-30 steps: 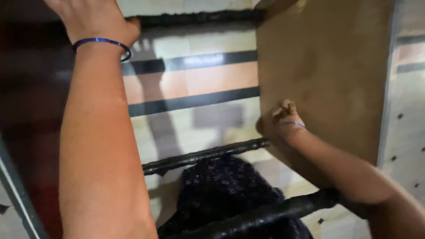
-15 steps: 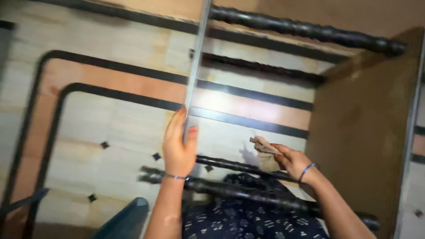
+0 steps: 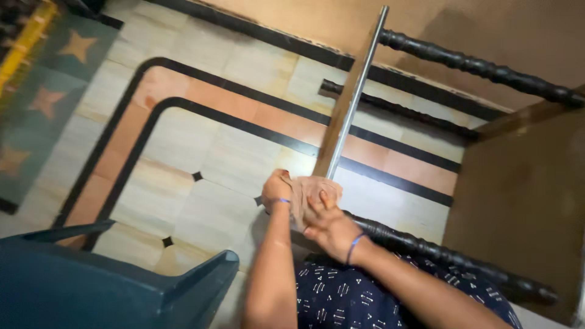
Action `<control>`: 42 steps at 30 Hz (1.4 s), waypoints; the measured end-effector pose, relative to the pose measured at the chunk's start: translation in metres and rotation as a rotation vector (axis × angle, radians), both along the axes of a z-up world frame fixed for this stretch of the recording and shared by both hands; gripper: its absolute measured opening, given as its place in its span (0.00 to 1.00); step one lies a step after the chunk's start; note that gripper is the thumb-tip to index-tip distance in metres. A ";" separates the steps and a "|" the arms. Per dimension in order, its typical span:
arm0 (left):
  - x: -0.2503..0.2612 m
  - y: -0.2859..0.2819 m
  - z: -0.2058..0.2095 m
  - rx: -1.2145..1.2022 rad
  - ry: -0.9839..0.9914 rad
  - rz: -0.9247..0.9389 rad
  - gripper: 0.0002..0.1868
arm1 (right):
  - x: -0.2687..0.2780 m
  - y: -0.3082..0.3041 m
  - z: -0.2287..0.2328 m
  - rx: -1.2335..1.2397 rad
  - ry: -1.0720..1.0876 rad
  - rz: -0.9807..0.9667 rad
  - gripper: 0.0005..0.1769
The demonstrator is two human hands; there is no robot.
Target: The person wipes the legs and frame of a wooden chair using a cloth. The chair is turned upside down to access the legs, and the person cleans each leg and the connecting frame with a cloth.
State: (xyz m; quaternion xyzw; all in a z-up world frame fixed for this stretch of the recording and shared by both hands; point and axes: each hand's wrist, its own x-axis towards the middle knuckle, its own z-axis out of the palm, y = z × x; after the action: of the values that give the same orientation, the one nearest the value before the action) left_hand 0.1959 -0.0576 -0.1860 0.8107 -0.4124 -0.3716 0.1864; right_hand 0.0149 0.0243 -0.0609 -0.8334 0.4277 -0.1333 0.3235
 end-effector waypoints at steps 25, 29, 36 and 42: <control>-0.018 0.002 0.046 -0.211 -0.541 -0.081 0.09 | -0.007 -0.037 -0.043 -0.116 -0.003 -0.180 0.42; -0.022 0.000 0.042 -0.332 -0.626 -0.116 0.08 | -0.009 -0.012 -0.011 0.125 0.221 -0.031 0.43; -0.020 0.002 0.039 -0.256 -0.561 -0.060 0.09 | -0.005 -0.085 -0.031 -0.069 0.393 -0.263 0.36; -0.019 0.002 0.041 -0.245 -0.535 -0.024 0.09 | -0.033 -0.169 -0.048 -0.163 0.392 -0.386 0.32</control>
State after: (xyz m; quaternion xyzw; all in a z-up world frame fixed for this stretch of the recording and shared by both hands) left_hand 0.1767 -0.0559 -0.1452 0.8463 -0.4984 -0.0941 0.1629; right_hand -0.0178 -0.1443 -0.1087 -0.7698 0.6207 -0.0629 0.1352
